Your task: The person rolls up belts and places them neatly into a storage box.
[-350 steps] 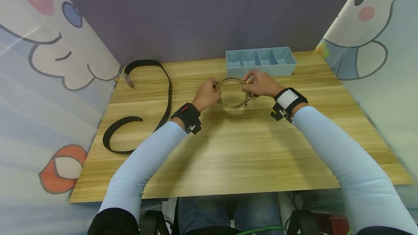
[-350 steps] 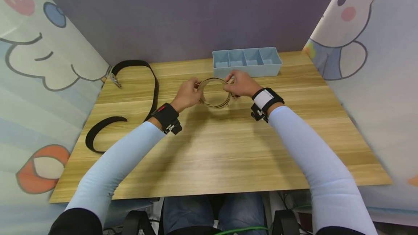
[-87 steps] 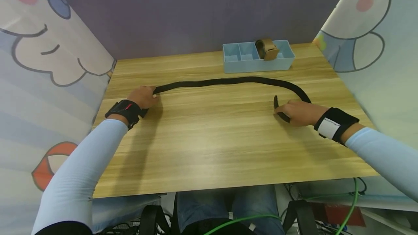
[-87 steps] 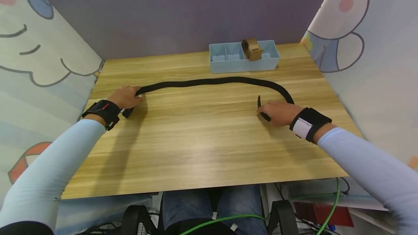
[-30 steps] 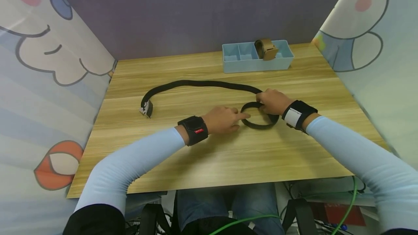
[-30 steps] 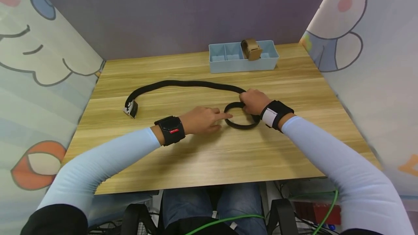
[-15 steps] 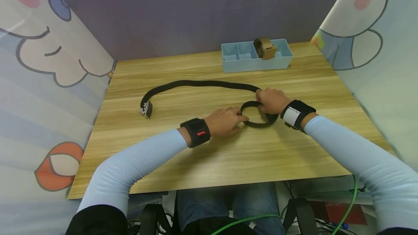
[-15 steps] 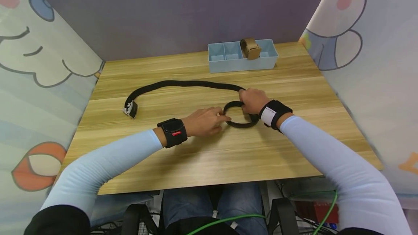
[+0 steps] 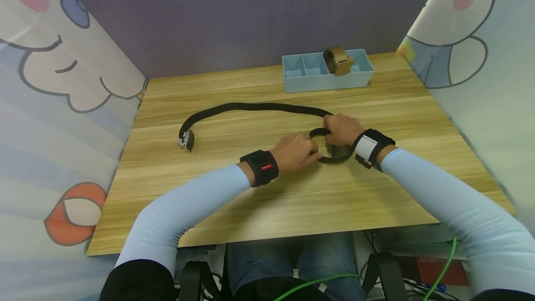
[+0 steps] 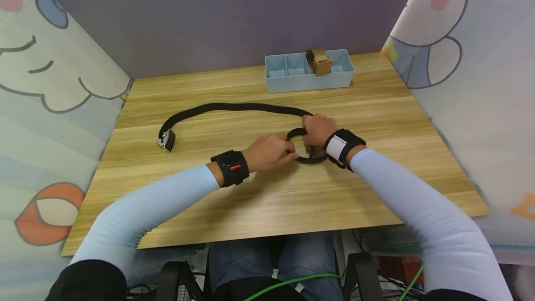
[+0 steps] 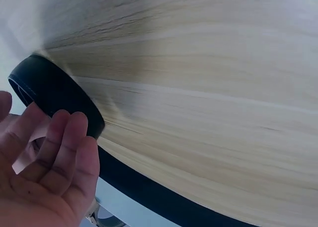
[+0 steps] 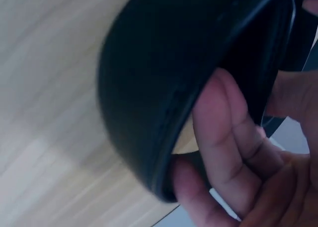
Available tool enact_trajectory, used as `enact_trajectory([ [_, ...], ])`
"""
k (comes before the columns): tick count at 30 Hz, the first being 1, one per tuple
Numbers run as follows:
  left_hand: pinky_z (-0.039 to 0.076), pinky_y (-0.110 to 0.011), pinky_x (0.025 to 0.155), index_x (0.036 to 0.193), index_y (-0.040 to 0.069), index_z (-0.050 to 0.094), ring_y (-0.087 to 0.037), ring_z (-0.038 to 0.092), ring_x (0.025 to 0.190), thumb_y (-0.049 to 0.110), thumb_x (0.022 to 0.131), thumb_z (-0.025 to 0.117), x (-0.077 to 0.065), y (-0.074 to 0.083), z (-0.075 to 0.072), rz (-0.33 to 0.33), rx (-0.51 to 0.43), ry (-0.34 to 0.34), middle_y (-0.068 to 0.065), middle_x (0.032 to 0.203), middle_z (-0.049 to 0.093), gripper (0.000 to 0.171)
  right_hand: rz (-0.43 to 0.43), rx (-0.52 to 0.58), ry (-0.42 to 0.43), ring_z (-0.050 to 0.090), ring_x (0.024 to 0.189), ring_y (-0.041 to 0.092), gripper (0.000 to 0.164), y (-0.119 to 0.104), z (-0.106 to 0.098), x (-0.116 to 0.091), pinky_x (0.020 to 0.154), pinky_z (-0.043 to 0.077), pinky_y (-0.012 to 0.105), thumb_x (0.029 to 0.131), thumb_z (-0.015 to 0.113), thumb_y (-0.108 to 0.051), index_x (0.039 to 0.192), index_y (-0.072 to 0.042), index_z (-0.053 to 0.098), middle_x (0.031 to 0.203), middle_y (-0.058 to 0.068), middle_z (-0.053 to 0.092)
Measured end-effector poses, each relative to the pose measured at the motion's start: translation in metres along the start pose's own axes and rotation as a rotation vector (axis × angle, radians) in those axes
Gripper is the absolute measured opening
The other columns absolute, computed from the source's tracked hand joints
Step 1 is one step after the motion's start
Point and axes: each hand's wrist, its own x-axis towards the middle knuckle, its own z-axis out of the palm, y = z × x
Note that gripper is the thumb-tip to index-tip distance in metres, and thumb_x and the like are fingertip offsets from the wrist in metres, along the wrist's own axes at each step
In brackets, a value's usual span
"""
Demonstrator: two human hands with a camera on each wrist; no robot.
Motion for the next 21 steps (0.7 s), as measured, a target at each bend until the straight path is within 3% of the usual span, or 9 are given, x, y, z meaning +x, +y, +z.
enact_trajectory([
  [2,0.03,-0.021,0.045,0.059,0.02,0.053,-0.008,0.04,0.051,0.037,0.095,0.047,0.005,0.001,0.001,-0.025,-0.01,0.032,0.006,0.055,0.042,0.04,0.018,0.03,-0.009,0.056,0.055,0.021,0.024,-0.002,0.0,0.001,0.044,0.04,0.033,0.08,0.058,-0.018,0.101,-0.007,0.059,0.076,0.009,0.063],
  [5,0.024,-0.02,0.039,0.051,0.02,0.043,-0.007,0.034,0.042,0.041,0.094,0.048,0.012,0.003,0.002,-0.086,-0.01,0.05,0.007,0.048,0.035,0.048,0.055,0.068,-0.032,0.056,0.047,0.019,0.021,-0.004,0.0,0.001,0.04,0.039,0.03,0.08,0.056,-0.017,0.098,-0.007,0.06,0.063,0.006,0.062],
  [10,0.025,-0.022,0.035,0.05,0.019,0.049,-0.008,0.039,0.041,0.058,0.088,0.047,0.021,0.007,0.006,-0.173,0.042,0.028,0.006,0.049,0.041,0.055,0.087,0.093,-0.061,0.055,0.043,0.017,0.019,-0.004,0.0,0.003,0.04,0.039,0.03,0.08,0.054,-0.017,0.095,-0.007,0.061,0.049,0.002,0.058],
  [14,0.031,-0.02,0.038,0.063,0.022,0.064,-0.007,0.048,0.049,0.058,0.086,0.052,0.026,0.011,0.008,-0.181,0.048,0.015,0.006,0.062,0.055,0.044,0.103,0.097,-0.067,0.057,0.046,0.018,0.022,-0.004,0.0,0.004,0.043,0.041,0.031,0.082,0.055,-0.019,0.099,-0.006,0.062,0.051,0.002,0.059],
  [18,0.033,-0.018,0.039,0.089,0.024,0.072,-0.006,0.048,0.051,0.046,0.089,0.056,0.028,0.014,0.009,-0.206,-0.072,-0.031,0.009,0.074,0.062,0.027,0.115,0.113,-0.082,0.059,0.049,0.018,0.021,-0.003,0.0,0.004,0.045,0.043,0.032,0.084,0.055,-0.02,0.098,-0.007,0.062,0.057,0.003,0.063],
  [21,0.032,-0.019,0.039,0.097,0.025,0.072,-0.006,0.047,0.048,0.036,0.091,0.055,0.029,0.015,0.008,-0.237,-0.142,-0.063,0.011,0.071,0.061,0.022,0.088,0.131,-0.066,0.058,0.051,0.017,0.023,0.001,0.001,0.006,0.046,0.043,0.031,0.088,0.053,-0.023,0.099,-0.007,0.063,0.061,0.002,0.064],
])
